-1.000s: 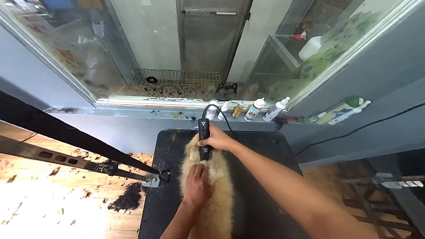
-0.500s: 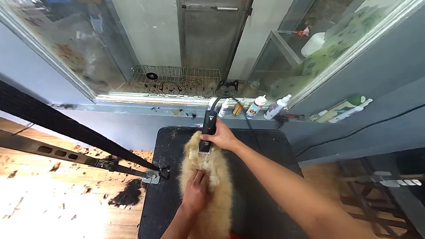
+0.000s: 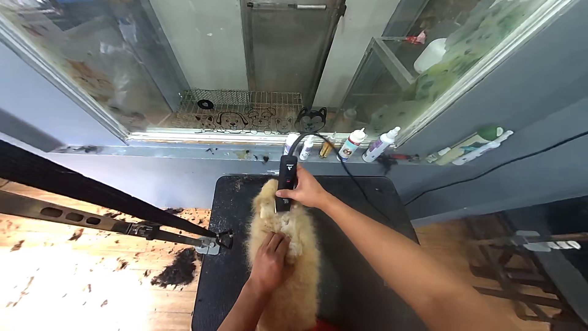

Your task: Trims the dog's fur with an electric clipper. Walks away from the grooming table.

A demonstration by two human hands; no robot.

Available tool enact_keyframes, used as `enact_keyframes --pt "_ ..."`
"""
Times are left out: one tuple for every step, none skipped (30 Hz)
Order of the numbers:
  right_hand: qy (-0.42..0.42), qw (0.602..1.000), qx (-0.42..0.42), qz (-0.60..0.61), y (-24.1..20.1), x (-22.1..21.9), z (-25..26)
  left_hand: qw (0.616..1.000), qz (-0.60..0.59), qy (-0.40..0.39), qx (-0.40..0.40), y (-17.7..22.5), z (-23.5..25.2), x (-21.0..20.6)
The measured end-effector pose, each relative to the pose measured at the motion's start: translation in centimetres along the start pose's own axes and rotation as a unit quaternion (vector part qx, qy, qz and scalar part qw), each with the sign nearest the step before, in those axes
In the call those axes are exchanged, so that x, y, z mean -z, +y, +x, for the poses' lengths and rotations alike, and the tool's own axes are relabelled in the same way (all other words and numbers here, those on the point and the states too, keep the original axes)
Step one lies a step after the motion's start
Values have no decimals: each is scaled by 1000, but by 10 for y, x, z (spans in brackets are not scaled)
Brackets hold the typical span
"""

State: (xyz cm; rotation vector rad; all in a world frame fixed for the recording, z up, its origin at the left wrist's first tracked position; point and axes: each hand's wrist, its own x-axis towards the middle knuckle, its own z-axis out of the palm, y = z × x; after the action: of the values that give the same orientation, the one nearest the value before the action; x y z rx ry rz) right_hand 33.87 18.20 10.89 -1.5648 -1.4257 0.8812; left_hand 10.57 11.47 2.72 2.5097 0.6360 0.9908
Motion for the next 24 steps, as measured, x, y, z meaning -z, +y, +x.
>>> enact_keyframes --pt "-19 999 -29 -15 1 -2 1 1000 -1 1 1 0 1 0" --pt "-37 997 -61 -20 2 -4 2 1000 -2 1 3 0 2 0" --pt "-57 994 -92 -14 3 -4 3 1000 -3 2 5 1 2 -1" --pt "-73 990 -118 4 2 -4 5 1000 -5 3 6 2 1 -1" --pt "-83 988 -131 28 1 -3 4 1000 -8 3 7 3 0 -1" --pt "-81 988 -126 48 0 -2 3 1000 -11 2 6 3 -1 0" --pt "-62 991 -101 60 0 -2 1 1000 -14 1 3 2 0 1" --pt "-33 995 -63 66 0 -1 0 1000 -16 1 1 2 0 1" --pt "-1 998 -27 64 1 -2 -1 1000 -17 -1 -2 2 0 1" --pt "20 999 -7 47 2 -3 0 1000 -19 -6 0 2 0 2" --pt "26 999 -7 23 2 -5 0 1000 -22 -12 3 3 0 3" --pt "21 999 -25 2 2 -7 1 1000 -23 -16 3 3 0 4" --pt "8 998 -57 -15 1 -9 1 1000 -24 -15 3 2 1 5" --pt "-12 995 -95 -23 -1 -11 1 1000 -25 -9 1 1 2 5" --pt "-33 991 -131 -21 -3 -12 0 1000 -24 1 0 1 2 5" --pt "-56 985 -161 -8 -6 -12 -1 1000 -23 12 -2 1 2 5" --pt "-83 980 -182 14 -8 -13 -3 999 -23 22 -3 1 1 4" --pt "-111 975 -191 37 -10 -13 -6 999 -25 28 -5 0 -1 4" --pt "-131 973 -180 59 -11 -13 -9 999 -29 29 -9 0 -3 3" --pt "-137 977 -149 73 -11 -12 -12 999 -33 25 -17 0 -4 2" --pt "-124 984 -103 81 -11 -10 -14 999 -35 17 -27 -1 -5 2" --pt "-91 990 -58 85 -10 -9 -16 999 -34 8 -34 -1 -6 3" --pt "-42 995 -24 88 -9 -9 -14 999 -32 0 -41 -2 -6 4" --pt "3 997 -9 77 -7 -9 -10 998 -29 -6 -47 -2 -7 5"
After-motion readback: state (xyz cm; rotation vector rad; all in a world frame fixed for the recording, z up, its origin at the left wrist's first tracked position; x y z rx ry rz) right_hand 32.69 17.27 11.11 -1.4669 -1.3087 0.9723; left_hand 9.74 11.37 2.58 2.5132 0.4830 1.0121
